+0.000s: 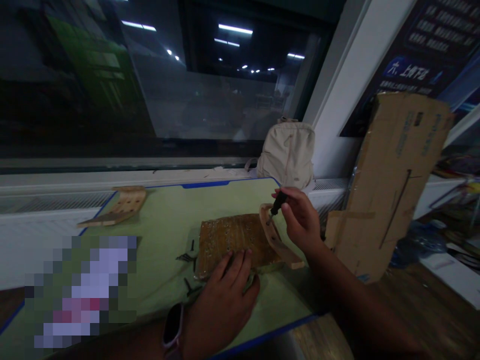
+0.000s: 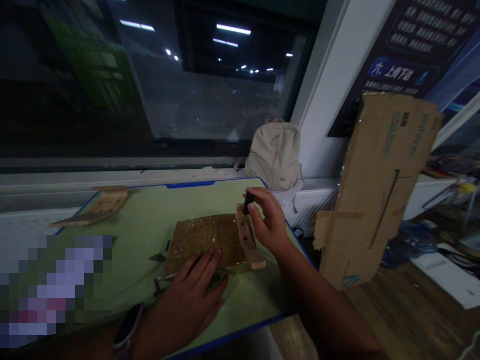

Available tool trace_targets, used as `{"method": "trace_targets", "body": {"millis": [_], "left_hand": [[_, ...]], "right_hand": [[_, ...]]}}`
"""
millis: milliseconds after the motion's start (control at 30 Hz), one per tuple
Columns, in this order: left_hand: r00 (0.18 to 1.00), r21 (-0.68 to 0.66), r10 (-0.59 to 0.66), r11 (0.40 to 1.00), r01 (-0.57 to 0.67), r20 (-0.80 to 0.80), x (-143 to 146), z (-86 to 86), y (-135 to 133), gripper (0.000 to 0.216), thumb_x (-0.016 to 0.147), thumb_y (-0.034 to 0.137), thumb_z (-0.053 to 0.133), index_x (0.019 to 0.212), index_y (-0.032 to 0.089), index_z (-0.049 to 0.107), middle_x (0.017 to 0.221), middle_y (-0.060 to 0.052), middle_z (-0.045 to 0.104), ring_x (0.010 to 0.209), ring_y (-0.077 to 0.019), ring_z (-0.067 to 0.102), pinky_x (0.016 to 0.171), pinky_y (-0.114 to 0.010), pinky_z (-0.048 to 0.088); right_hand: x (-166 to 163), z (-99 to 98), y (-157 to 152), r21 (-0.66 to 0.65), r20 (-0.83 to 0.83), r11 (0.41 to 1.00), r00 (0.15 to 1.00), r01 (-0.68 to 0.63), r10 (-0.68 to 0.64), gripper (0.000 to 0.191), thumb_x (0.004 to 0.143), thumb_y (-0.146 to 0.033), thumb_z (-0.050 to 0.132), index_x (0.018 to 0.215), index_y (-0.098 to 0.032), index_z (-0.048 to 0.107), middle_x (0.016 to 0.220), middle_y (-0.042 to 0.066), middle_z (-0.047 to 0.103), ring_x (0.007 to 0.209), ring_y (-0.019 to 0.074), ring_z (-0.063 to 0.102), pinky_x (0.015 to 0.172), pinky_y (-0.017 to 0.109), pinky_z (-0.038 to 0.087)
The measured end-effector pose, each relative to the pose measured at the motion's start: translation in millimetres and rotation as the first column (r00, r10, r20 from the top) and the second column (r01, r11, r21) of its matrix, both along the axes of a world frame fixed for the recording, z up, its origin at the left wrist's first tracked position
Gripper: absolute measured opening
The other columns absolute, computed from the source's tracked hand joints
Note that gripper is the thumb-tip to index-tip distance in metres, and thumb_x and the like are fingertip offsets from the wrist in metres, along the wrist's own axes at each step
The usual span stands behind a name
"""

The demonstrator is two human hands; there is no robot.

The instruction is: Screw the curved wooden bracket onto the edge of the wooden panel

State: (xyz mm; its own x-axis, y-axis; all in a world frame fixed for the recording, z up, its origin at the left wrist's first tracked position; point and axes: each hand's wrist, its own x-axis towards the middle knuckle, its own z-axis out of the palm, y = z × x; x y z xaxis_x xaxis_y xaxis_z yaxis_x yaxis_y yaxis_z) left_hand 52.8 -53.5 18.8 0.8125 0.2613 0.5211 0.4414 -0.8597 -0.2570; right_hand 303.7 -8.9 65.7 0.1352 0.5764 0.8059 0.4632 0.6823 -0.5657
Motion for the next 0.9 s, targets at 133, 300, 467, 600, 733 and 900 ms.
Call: {"method": "trace_targets", "body": {"millis": [133,300,467,600,733,900], "left_hand": [[1.000,0.004,0.003,1.000,-0.003,-0.010,0.6,-0.7,0.2,0.039,0.090,0.045,0.072,0.118,0.020,0.060,0.141,-0.022,0.062,0.130,-0.0337,0.058,0.117,-0.049,0.021],[1.000,-0.004,0.001,1.000,-0.001,-0.011,0.1,0.8,-0.1,0.040,0.091,0.046,0.072,0.119,0.020,0.061,0.142,-0.022,0.062,0.131,-0.0334,0.056,0.117,-0.049,0.021],[1.000,-0.012,0.005,1.000,-0.005,-0.012,-0.2,1.9,-0.9,0.043,0.086,0.044,0.077,0.118,0.020,0.062,0.142,-0.022,0.062,0.131,-0.0328,0.057,0.118,-0.048,0.021],[1.000,-0.005,-0.010,1.000,0.010,0.010,0.2,-2.5,-0.3,0.047,0.085,0.047,0.078,0.118,0.019,0.062,0.143,-0.024,0.061,0.131,-0.0340,0.056,0.118,-0.050,0.020],[1.000,0.000,-0.010,1.000,0.010,0.004,0.4,-3.8,1.1,0.045,0.087,0.047,0.077,0.119,0.020,0.061,0.143,-0.023,0.061,0.131,-0.0339,0.057,0.118,-0.050,0.021],[1.000,-0.009,0.006,1.000,-0.006,-0.013,-0.4,0.8,1.4,0.041,0.091,0.048,0.073,0.119,0.021,0.060,0.144,-0.020,0.061,0.132,-0.0318,0.057,0.117,-0.048,0.024]], "right_hand": [[-4.3,-2.2,2.2,-0.032,-0.123,0.999,0.992,0.023,-0.026,0.024,0.095,-0.031,0.069,0.118,-0.029,0.064,0.099,0.002,0.071,0.086,0.0171,0.074,0.078,0.034,0.064],[3.8,-2.9,3.4,0.072,-0.067,0.975,0.976,0.212,-0.208,0.025,0.086,-0.030,0.079,0.108,-0.030,0.067,0.093,-0.001,0.062,0.079,0.0138,0.064,0.069,0.028,0.057],[-2.3,-0.8,-1.0,-0.040,-0.032,0.999,0.999,0.006,-0.007,0.024,0.101,-0.037,0.059,0.124,-0.029,0.064,0.110,0.007,0.070,0.101,0.0211,0.072,0.088,0.041,0.063],[-4.5,-3.1,2.4,-0.023,-0.137,0.998,0.989,0.052,-0.054,0.027,0.096,-0.030,0.069,0.121,-0.031,0.062,0.098,0.001,0.071,0.083,0.0155,0.073,0.075,0.032,0.063],[4.6,-3.3,5.5,0.052,-0.081,0.970,0.969,0.236,-0.231,0.028,0.085,-0.029,0.079,0.110,-0.030,0.067,0.091,-0.002,0.065,0.073,0.0130,0.066,0.062,0.026,0.057],[3.6,2.4,-0.9,0.006,0.015,0.994,0.994,0.109,-0.109,0.025,0.102,-0.037,0.055,0.120,-0.028,0.070,0.098,0.005,0.071,0.089,0.0191,0.071,0.079,0.038,0.062]]}}
